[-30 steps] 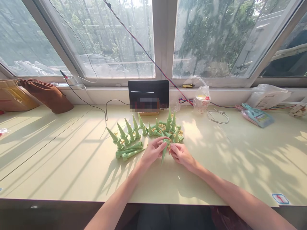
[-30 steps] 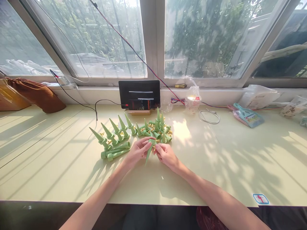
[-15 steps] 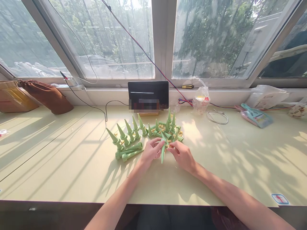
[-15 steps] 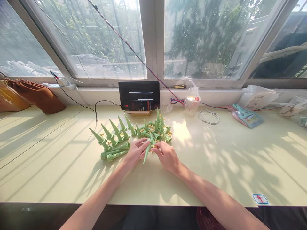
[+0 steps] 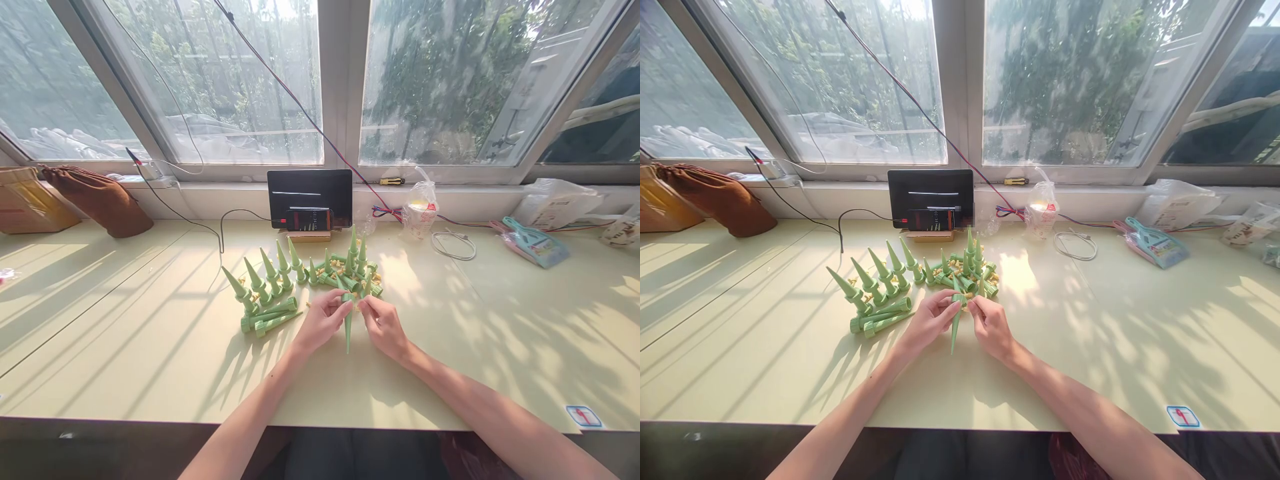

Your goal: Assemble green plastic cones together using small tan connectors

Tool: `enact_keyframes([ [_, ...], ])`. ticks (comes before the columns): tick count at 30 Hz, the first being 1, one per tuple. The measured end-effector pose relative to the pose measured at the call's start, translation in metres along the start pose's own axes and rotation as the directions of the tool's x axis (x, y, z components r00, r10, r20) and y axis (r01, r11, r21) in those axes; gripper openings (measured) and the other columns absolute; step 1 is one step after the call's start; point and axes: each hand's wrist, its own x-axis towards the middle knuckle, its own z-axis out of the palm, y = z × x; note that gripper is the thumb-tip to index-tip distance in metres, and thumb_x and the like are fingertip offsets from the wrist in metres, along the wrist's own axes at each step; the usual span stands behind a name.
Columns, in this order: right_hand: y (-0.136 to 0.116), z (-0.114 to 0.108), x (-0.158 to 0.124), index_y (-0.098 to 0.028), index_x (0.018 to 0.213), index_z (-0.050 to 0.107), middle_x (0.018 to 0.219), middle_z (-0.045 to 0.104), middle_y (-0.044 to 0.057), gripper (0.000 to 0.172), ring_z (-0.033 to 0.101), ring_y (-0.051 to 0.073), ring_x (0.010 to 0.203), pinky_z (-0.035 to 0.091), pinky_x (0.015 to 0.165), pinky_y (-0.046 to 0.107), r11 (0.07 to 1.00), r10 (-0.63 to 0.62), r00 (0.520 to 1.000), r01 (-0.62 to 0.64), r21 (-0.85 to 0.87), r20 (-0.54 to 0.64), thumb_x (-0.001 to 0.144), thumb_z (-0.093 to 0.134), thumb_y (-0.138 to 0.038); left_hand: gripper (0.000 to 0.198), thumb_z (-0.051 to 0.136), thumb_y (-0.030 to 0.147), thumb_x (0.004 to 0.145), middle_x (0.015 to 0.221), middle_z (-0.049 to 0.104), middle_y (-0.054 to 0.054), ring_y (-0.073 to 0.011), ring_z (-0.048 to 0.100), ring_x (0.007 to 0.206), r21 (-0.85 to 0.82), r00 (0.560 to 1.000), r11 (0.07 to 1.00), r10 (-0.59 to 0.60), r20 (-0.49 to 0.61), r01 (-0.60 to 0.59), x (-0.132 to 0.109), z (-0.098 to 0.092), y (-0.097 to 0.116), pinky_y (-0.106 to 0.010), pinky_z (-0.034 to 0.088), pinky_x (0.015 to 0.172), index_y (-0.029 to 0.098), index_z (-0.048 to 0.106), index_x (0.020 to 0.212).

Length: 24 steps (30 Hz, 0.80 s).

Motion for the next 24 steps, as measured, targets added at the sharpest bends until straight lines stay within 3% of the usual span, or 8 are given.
enact_keyframes([
  [4, 0.000, 0.001, 0.000, -0.022, 0.066, 0.036, 0.056, 0.034, -0.005, 0.041, 0.030, 0.011, 0.052, 0.028, 0.051, 0.026, 0.995, 0.082, 0.996, -0.083, 0.050, 0.016, 0.100, 0.040, -0.044, 0.041, 0.064, 0.047, 0.087, 0.064, 0.046, 0.004, -0.0083, 0.039, 0.053, 0.080, 0.999, 0.995, 0.055, 0.001, -0.054, -0.001, 0.000, -0.006, -0.021, 0.032, 0.047, 0.016, 0.064, 0.114],
  [10, 0.003, -0.001, 0.003, -0.022, 0.063, 0.038, 0.053, 0.034, -0.005, 0.044, 0.033, 0.012, 0.052, 0.036, 0.055, 0.027, 0.979, 0.142, 0.987, -0.152, 0.137, 0.074, 0.098, 0.043, -0.048, 0.037, 0.063, 0.045, 0.088, 0.067, 0.054, 0.000, -0.0117, 0.047, 0.058, 0.157, 0.995, 0.983, 0.093, 0.022, -0.096, -0.004, 0.001, 0.000, -0.023, 0.038, 0.051, 0.018, 0.069, 0.113],
  [13, 0.005, -0.001, 0.004, -0.022, 0.061, 0.039, 0.050, 0.036, -0.005, 0.045, 0.034, 0.012, 0.049, 0.037, 0.053, 0.026, 0.968, 0.173, 0.977, -0.192, 0.161, 0.123, 0.097, 0.044, -0.048, 0.035, 0.064, 0.043, 0.088, 0.076, 0.062, -0.004, -0.0146, 0.055, 0.067, 0.167, 0.993, 0.979, 0.112, 0.034, -0.116, -0.004, 0.001, 0.002, -0.024, 0.043, 0.056, 0.018, 0.070, 0.112],
  [16, 0.004, -0.001, 0.005, -0.022, 0.060, 0.038, 0.049, 0.037, -0.005, 0.045, 0.035, 0.011, 0.048, 0.034, 0.049, 0.025, 0.961, 0.200, 0.971, -0.220, 0.170, 0.129, 0.097, 0.045, -0.048, 0.035, 0.064, 0.042, 0.088, 0.072, 0.059, -0.003, -0.0133, 0.054, 0.064, 0.139, 0.995, 0.985, 0.098, 0.034, -0.102, -0.003, 0.001, 0.000, -0.023, 0.040, 0.054, 0.017, 0.070, 0.111],
  [20, -0.002, 0.000, 0.004, -0.021, 0.065, 0.043, 0.053, 0.041, -0.004, 0.044, 0.037, 0.011, 0.049, 0.033, 0.048, 0.025, 0.972, 0.174, 0.981, -0.185, 0.144, 0.087, 0.098, 0.044, -0.050, 0.039, 0.069, 0.047, 0.084, 0.060, 0.045, 0.004, -0.0077, 0.038, 0.050, 0.036, 0.999, 0.999, 0.041, -0.013, -0.040, 0.000, -0.001, 0.001, -0.021, 0.030, 0.045, 0.017, 0.070, 0.108],
  [24, -0.002, -0.001, 0.002, -0.018, 0.093, 0.059, 0.078, 0.064, 0.003, 0.029, 0.050, 0.013, 0.056, 0.041, 0.054, 0.026, 0.999, 0.039, 0.996, -0.041, 0.023, 0.084, 0.100, 0.046, -0.043, 0.045, 0.074, 0.053, 0.077, 0.056, 0.041, 0.007, -0.0050, 0.032, 0.044, -0.097, 0.994, 0.993, -0.076, -0.077, 0.068, 0.003, -0.003, 0.005, -0.020, 0.023, 0.042, 0.018, 0.068, 0.104],
])
